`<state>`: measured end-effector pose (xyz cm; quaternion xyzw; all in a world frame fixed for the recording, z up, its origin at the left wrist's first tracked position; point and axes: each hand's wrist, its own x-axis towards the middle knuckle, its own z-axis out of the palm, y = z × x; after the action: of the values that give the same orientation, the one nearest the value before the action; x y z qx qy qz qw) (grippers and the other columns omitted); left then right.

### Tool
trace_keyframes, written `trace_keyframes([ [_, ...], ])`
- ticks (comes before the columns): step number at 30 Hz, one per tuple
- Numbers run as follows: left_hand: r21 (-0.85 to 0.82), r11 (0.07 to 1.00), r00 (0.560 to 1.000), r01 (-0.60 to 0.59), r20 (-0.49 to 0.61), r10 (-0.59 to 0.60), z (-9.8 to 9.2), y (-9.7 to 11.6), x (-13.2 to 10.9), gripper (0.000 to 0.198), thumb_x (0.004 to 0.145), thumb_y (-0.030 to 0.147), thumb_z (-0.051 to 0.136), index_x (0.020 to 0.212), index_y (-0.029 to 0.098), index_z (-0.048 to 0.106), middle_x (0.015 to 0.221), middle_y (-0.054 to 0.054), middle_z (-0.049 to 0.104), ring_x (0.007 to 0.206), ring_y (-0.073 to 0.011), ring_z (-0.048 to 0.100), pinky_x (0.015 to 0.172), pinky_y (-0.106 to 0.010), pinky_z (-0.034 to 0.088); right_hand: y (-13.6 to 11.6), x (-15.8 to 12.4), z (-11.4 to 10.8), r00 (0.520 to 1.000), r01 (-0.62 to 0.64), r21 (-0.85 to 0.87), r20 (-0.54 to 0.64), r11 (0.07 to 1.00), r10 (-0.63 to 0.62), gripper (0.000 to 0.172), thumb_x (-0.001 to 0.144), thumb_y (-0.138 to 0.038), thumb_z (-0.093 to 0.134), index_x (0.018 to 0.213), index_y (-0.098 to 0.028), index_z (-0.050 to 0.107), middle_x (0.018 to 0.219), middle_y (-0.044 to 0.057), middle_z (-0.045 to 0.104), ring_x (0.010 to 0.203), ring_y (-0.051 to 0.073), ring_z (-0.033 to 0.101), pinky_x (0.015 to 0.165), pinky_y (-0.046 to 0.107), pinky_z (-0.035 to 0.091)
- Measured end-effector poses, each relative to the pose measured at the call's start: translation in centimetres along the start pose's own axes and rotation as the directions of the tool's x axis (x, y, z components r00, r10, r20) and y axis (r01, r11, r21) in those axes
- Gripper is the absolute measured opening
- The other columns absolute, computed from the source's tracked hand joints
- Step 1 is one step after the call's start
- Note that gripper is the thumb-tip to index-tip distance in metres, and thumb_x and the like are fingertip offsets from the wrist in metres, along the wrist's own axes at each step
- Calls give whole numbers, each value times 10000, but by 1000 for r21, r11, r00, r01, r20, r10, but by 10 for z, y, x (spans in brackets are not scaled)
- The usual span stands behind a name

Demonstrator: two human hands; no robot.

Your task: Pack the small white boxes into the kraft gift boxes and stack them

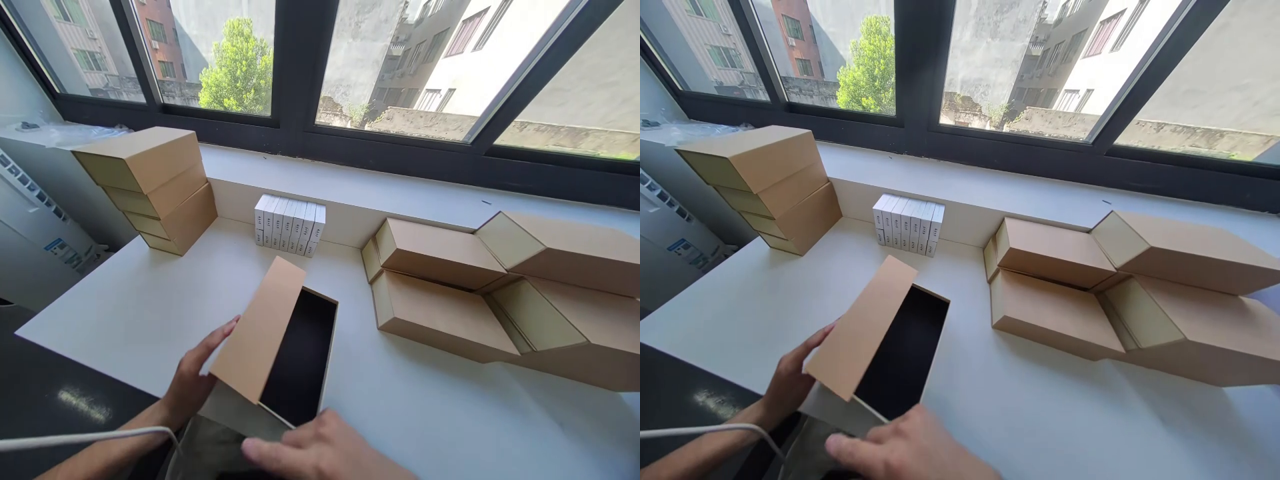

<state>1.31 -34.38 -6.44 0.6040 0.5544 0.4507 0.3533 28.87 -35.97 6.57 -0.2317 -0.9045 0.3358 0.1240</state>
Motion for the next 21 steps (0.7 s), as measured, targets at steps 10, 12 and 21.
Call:
trace_keyframes([
  [10,-290,957,1000,0,-9,-3,17,-8,169,421,647,462,737,908,136,680,970,-102,769,974,-320,693,848,-408,563,177,106,-181,496,-533,268,-669,803,553,701,849,-590,635,1395,-169,510,1205,174,687,897,266,703,577,333,617],
  [12,-344,939,995,-7,87,39,37,-5,186,417,644,447,752,906,133,674,974,-106,770,951,-308,700,821,-394,566,198,122,-184,486,-552,255,-675,794,555,743,840,-583,644,1434,-172,470,1254,185,664,874,261,699,571,341,621],
  [21,-438,899,991,10,123,48,59,-15,200,435,655,460,781,941,145,686,974,-82,772,946,-290,705,832,-384,568,214,124,-182,518,-604,118,-693,788,501,459,938,-528,504,1300,-256,576,1065,97,721,860,267,693,659,363,597],
])
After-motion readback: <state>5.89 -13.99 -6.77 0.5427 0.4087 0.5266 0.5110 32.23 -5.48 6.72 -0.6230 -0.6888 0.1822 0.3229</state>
